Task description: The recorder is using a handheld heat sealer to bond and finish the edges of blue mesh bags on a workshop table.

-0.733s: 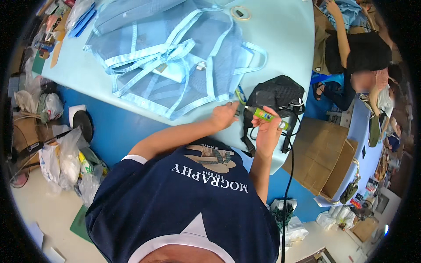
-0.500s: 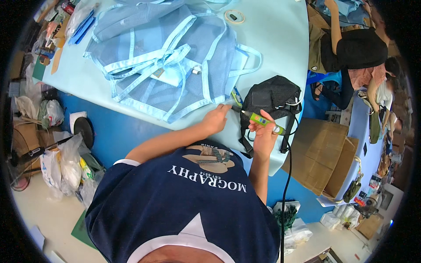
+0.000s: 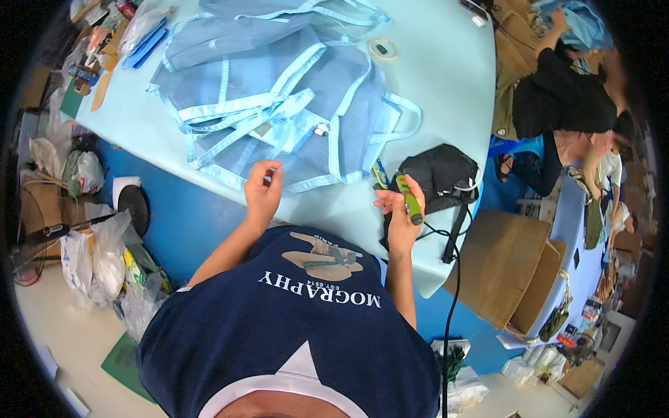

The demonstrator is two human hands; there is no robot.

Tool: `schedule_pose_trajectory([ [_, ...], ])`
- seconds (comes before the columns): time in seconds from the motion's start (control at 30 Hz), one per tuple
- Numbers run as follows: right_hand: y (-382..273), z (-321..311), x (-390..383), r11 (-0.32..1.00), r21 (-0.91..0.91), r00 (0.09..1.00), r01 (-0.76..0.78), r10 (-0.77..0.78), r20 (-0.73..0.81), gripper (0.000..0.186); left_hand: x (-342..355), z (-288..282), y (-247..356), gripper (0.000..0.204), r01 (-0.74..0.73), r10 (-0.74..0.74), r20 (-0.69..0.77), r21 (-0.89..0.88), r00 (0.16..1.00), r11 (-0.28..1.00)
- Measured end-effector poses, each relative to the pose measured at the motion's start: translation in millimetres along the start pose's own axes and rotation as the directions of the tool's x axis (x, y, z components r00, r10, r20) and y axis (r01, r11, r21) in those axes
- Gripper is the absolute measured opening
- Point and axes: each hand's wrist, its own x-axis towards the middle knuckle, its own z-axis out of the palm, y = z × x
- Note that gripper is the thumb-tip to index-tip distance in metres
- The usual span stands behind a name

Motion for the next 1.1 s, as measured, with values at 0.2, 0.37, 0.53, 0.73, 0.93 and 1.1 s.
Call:
schedule_pose_trajectory([
  [0.2,34,47,24,0.889,-0.373,0.958,0.266,-0.200,0.206,0.036,-18,-39,-8,0.018,0.593,-0.518,0.387,-0.098,0.763,0.799],
  [0.37,71,80,29,0.567,-0.731,0.925,0.379,-0.217,0.311,0.046,-30,-53,-24,0.024,0.308,-0.358,0.174,0.259,0.918,0.916],
  [0.53,101,70,25,0.551,-0.739,0.922,0.388,-0.239,0.306,0.044,-31,-73,-40,0.021,0.337,-0.379,0.368,0.177,0.849,0.925],
  [0.73,105,65,25,0.845,-0.477,0.970,0.242,-0.212,0.118,0.042,-7,-103,-60,0.018,0.579,-0.635,-0.155,-0.293,0.757,0.761],
  [0.93,87,45,0,0.643,-0.567,0.856,0.515,-0.419,0.303,0.033,17,-140,-89,0.023,0.455,-0.597,-0.378,-0.403,0.707,0.794],
  [1.1,47,32,-25,0.608,-0.485,0.778,0.628,-0.478,0.407,0.030,25,-131,-94,0.027,0.474,-0.581,-0.374,-0.343,0.723,0.811],
])
